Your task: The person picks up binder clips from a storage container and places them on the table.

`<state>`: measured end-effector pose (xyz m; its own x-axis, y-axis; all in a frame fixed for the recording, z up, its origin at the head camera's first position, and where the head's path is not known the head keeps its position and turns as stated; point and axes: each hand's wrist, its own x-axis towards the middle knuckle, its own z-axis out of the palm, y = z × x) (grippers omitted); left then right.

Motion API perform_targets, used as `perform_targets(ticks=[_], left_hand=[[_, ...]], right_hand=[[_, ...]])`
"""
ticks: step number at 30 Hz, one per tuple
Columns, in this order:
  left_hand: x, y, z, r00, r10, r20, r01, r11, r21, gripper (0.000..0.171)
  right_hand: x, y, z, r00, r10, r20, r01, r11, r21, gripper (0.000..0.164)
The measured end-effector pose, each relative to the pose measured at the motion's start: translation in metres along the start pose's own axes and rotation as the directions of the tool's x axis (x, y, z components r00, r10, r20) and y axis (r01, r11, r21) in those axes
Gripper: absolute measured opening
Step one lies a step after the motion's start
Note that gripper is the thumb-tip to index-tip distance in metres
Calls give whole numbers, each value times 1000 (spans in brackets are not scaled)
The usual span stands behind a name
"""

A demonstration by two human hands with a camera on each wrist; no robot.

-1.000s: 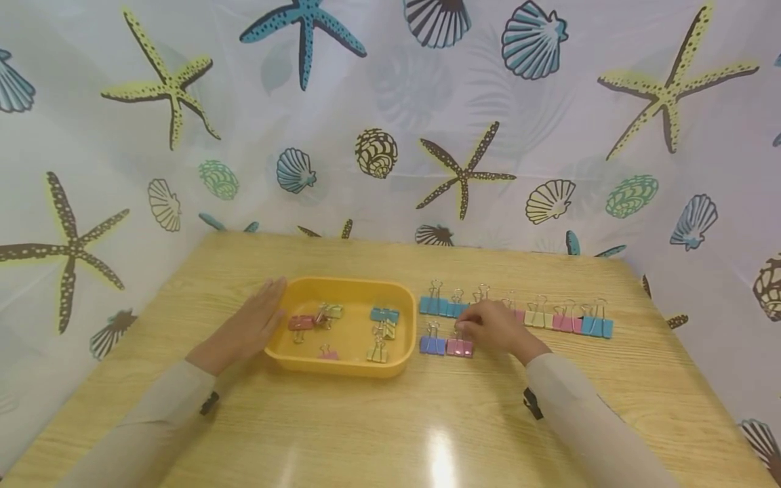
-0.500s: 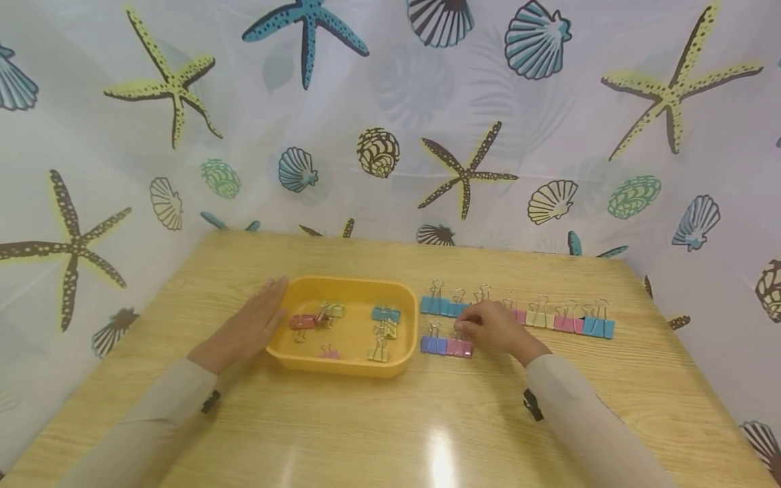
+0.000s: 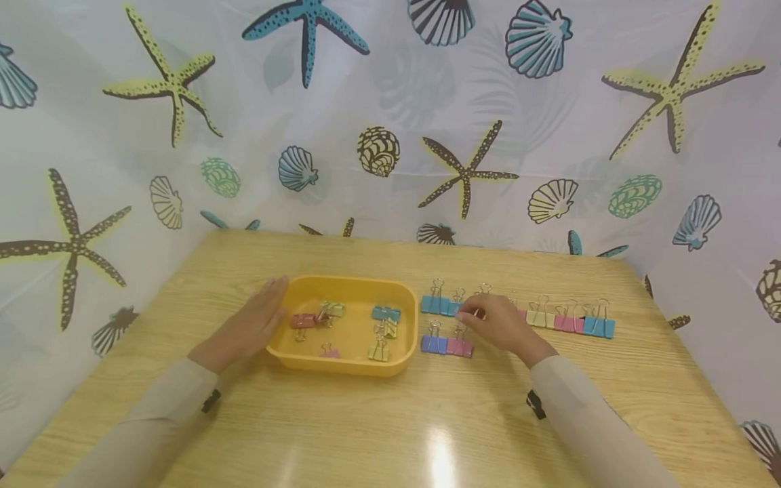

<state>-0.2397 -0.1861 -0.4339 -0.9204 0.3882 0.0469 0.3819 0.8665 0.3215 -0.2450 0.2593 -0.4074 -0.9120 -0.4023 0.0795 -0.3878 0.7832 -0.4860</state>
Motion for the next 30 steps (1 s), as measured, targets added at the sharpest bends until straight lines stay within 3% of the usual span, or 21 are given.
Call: perform_targets(ticks=[6, 10, 15, 20, 25, 30], left_hand=[[1, 0, 1, 1000, 0, -2, 0, 1000, 12, 61], [2, -1, 1, 1000, 3, -1, -3, 1000, 29, 61], [1, 0, 1, 1000, 3, -1, -3, 1000, 16, 61], [0, 1, 0, 1000, 4, -5, -4, 1000, 12, 60], [-1, 0, 0, 1000, 4, -2, -4, 1000, 12, 60], [0, -1, 1, 1000, 8, -2, -8, 1000, 6, 61]], right_hand=[[3, -23, -12, 992, -79, -94, 79, 997, -9, 16], [9, -46, -19, 990, -121, -78, 123, 992, 15, 13], [23, -76, -20, 972, -234, -33, 235, 972, 30, 12], [39, -103, -16, 943, -322, 80, 323, 946, -5, 11], [54, -124, -10, 904, -330, 272, 348, 937, -21, 12], [67, -135, -4, 859, -323, 397, 364, 931, -30, 12]])
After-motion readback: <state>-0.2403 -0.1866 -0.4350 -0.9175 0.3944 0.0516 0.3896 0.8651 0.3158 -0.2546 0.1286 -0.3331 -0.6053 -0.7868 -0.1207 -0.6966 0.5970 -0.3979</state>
